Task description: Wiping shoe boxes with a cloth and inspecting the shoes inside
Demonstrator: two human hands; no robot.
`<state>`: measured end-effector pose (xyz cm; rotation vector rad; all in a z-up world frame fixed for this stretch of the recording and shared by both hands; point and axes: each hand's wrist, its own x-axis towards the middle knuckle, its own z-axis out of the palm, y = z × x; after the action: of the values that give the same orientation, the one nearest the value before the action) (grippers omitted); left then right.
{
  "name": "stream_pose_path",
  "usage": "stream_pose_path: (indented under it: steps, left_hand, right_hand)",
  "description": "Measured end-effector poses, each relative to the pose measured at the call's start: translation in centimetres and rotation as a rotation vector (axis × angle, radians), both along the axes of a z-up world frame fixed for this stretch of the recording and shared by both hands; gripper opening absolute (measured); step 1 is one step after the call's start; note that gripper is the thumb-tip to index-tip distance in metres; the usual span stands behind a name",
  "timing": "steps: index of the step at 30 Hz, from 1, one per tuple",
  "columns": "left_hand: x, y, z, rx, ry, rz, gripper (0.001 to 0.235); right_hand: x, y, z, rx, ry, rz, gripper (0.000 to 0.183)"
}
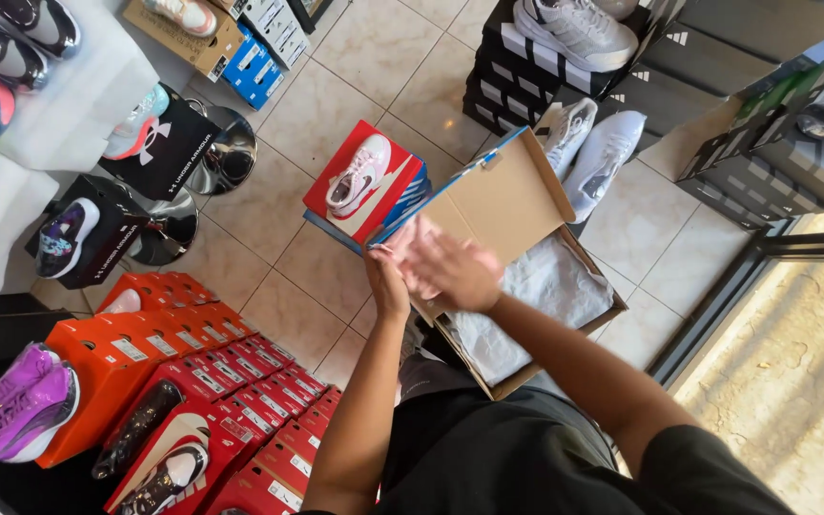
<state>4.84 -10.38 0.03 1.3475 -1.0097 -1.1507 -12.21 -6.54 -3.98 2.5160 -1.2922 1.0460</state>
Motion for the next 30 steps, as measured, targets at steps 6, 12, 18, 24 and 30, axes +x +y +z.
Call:
stream_pose_path:
  steps: [6, 12, 18, 24, 30]
  left_hand:
    - [0.2, -0.1, 1.4, -0.109, -0.057, -0.042, 0.058]
    - [-0.3, 0.1, -0.6, -0.127, -0.004, -0.023, 0.049]
    - [0.3, 0.1, 1.7, -0.045, -0.005, -0.042, 0.053]
    - [0.2, -0.1, -3.1, 0.025, -0.008, -0.051, 0.065]
    - [1.3, 0.3, -5.9, 0.004, -0.005, -0.066, 0.052]
  right_hand:
    - [-7.6, -5.7, 1.8, -0.083, -0.081, -0.41, 0.054]
    - [0.2, 1.5, -7.0, -0.004, 0.041, -0.068, 0.05]
    - [-7.4, -4.7, 5.4, -0.001, -0.19, -0.521, 0.069]
    - [4.7, 0.3, 8.6, 0.669, 0.334, -0.537, 0.03]
    - [-10.8, -1.8, -15.6, 0.213, 0.382, -0.805, 0.06]
